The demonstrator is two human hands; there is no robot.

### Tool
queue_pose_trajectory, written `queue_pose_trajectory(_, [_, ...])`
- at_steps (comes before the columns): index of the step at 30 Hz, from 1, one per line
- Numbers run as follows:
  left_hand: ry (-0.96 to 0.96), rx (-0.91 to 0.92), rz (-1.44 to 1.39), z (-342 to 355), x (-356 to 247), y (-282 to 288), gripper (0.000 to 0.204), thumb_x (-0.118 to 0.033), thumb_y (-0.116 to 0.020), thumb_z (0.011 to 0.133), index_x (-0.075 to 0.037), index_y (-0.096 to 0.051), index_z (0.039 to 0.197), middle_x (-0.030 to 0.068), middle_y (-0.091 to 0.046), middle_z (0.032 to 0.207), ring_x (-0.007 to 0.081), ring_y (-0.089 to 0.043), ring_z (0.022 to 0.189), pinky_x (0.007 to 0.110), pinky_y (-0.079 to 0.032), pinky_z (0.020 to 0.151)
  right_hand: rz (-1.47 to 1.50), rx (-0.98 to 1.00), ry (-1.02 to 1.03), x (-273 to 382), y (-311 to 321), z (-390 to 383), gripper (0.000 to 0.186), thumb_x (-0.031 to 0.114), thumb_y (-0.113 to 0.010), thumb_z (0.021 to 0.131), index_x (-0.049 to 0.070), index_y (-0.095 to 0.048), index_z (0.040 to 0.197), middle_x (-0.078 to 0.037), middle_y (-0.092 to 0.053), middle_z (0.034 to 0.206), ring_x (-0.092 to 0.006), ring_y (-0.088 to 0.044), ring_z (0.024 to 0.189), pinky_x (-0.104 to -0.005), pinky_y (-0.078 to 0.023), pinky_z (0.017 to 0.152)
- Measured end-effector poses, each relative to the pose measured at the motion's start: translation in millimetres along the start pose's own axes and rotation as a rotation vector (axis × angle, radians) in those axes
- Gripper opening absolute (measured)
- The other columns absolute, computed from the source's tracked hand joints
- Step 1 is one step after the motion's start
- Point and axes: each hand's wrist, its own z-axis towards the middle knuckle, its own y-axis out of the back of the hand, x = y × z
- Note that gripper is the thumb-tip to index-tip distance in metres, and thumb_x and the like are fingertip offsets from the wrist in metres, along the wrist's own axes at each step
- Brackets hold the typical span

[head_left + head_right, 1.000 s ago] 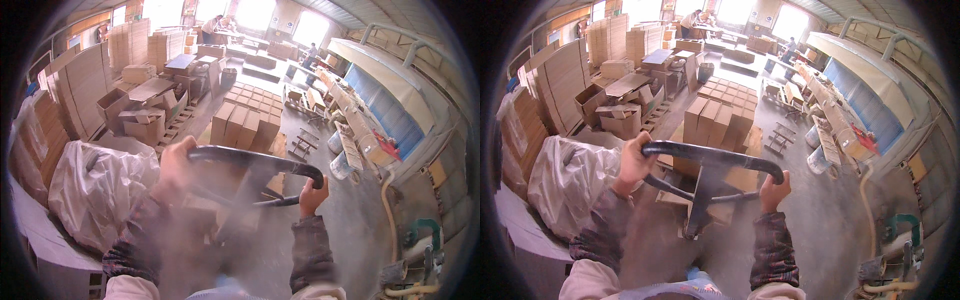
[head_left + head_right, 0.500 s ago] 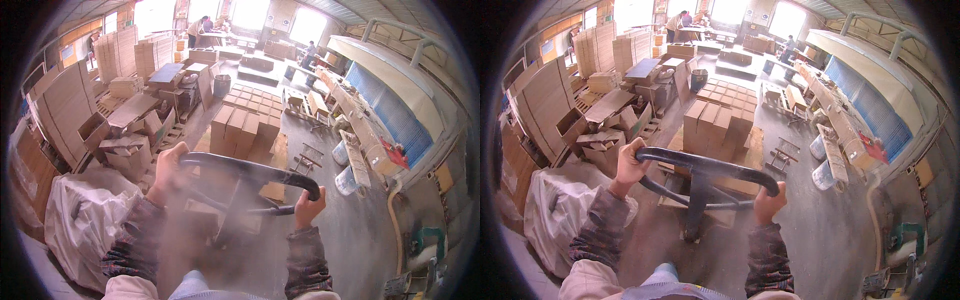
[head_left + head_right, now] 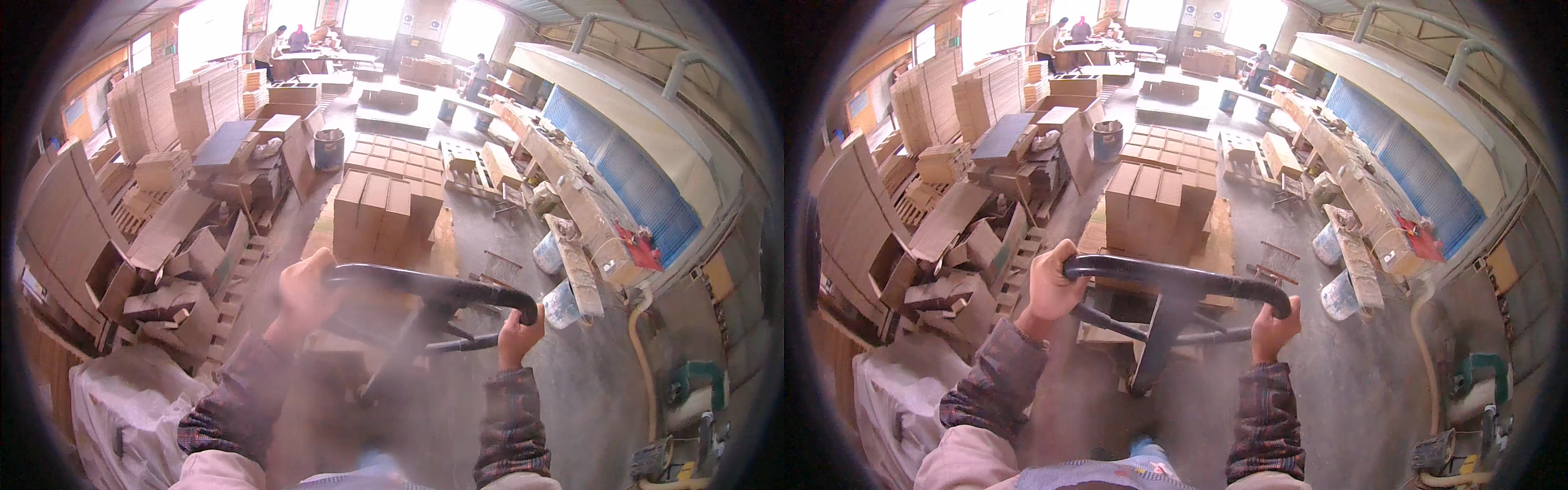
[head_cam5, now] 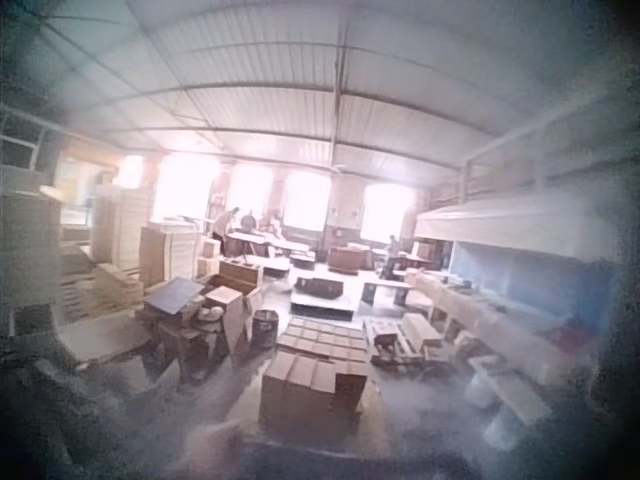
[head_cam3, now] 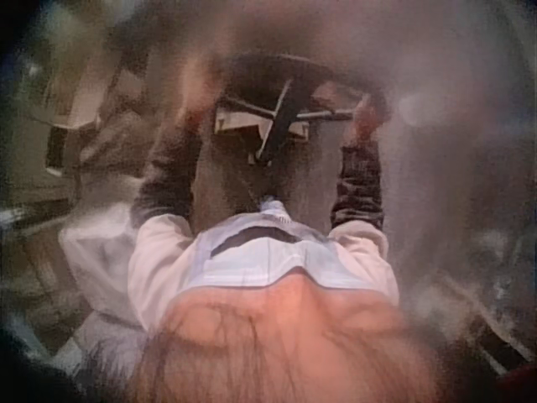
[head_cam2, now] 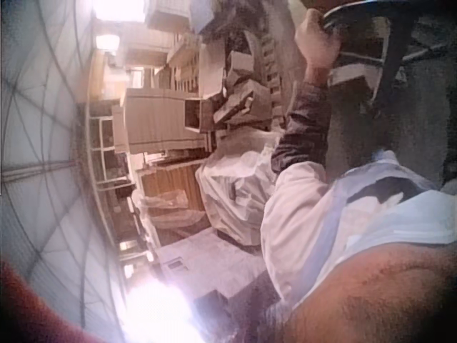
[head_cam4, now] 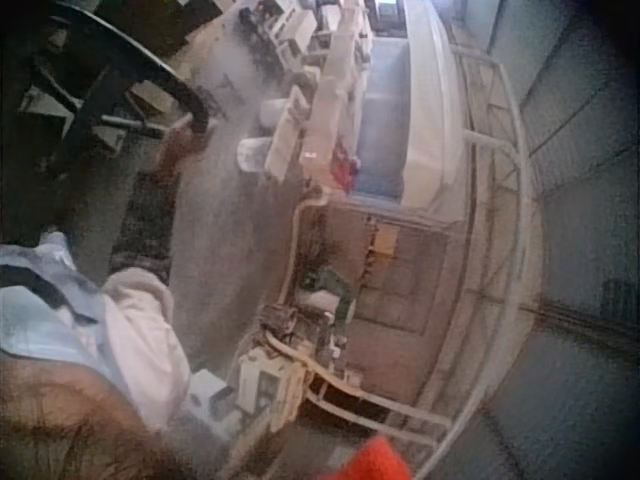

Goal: The person uses a manual pallet jack to move a pallet of cardboard boxes across a warehouse floor. After positioning the pallet, the person removes several boxes and stacks them on a nearby wooden pallet.

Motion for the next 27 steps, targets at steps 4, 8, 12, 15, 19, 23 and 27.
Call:
queue_pose_trajectory(4, [-0.047,-0.122,0.018,34,9,-28,0.019,-0.001,-0.069,0.070,-0.003,-0.050,0.076,0.0130,-0.048,0.059,0.0293,-0.051,0.053,0.033,-0.042,0.053,-0.053,0.002,0.055,-17,-63,46,0.017,0.009,-0.063,0.083,0.004,-0.048,0.077,-0.015,-0.054,0.064,-0.0352,-0.060,0.064,-0.0415,-0.045,0.058])
queue_pose_trajectory(8, [0.016,-0.111,0.037,73,31,-47,0.017,0.003,-0.065,0.072,-0.003,-0.050,0.076,0.0112,-0.047,0.058,0.0227,-0.050,0.052,0.032,-0.040,0.052,0.030,0.059,0.018,-34,-126,77,0.017,0.011,-0.065,0.081,0.005,-0.049,0.077,-0.016,-0.054,0.065,-0.0383,-0.060,0.065,-0.0429,-0.044,0.058])
queue_pose_trajectory(12, [0.036,-0.167,0.029,122,76,-68,0.018,-0.003,-0.063,0.067,-0.003,-0.045,0.070,0.0185,-0.050,0.060,0.0383,-0.051,0.054,0.039,-0.043,0.052,-0.004,0.073,0.080,-36,-170,93,0.021,0.009,-0.066,0.080,0.004,-0.046,0.076,-0.015,-0.052,0.065,-0.0359,-0.055,0.060,-0.0417,-0.043,0.058])
queue_pose_trajectory(15, [0.031,-0.104,-0.047,176,124,-80,0.018,-0.003,-0.063,0.065,-0.003,-0.046,0.071,0.0135,-0.044,0.057,0.0238,-0.045,0.050,0.035,-0.040,0.051,0.026,0.065,0.036,-24,-185,87,0.021,0.009,-0.067,0.080,0.003,-0.047,0.077,-0.014,-0.050,0.064,-0.0356,-0.053,0.060,-0.0424,-0.043,0.058])
queue_pose_trajectory(19, [0.079,0.010,-0.263,253,173,-124,0.020,-0.006,-0.067,0.079,-0.003,-0.048,0.072,-0.0001,-0.041,0.059,0.0048,-0.038,0.063,0.028,-0.035,0.052,-0.035,0.023,0.023,-8,-195,77,0.021,0.010,-0.066,0.084,0.004,-0.047,0.077,-0.005,-0.048,0.063,-0.0150,-0.051,0.057,-0.0333,-0.041,0.055])
queue_pose_trajectory(23, [0.084,0.131,-0.480,305,189,-166,0.027,0.003,-0.069,0.077,-0.006,-0.045,0.070,-0.0056,-0.038,0.065,0.0031,-0.037,0.066,0.023,-0.033,0.055,-0.044,0.031,-0.105,-8,-213,85,0.017,0.008,-0.064,0.084,0.004,-0.048,0.081,-0.003,-0.051,0.066,-0.0122,-0.054,0.056,-0.0310,-0.043,0.053])
queue_pose_trajectory(27, [0.103,0.183,-0.541,330,185,-193,0.028,-0.001,-0.072,0.078,-0.005,-0.045,0.069,-0.0042,-0.038,0.063,0.0031,-0.038,0.065,0.025,-0.034,0.053,-0.023,-0.006,-0.207,-28,-231,112,0.018,0.004,-0.066,0.081,0.003,-0.048,0.080,-0.009,-0.054,0.066,-0.0216,-0.056,0.060,-0.0344,-0.046,0.060])
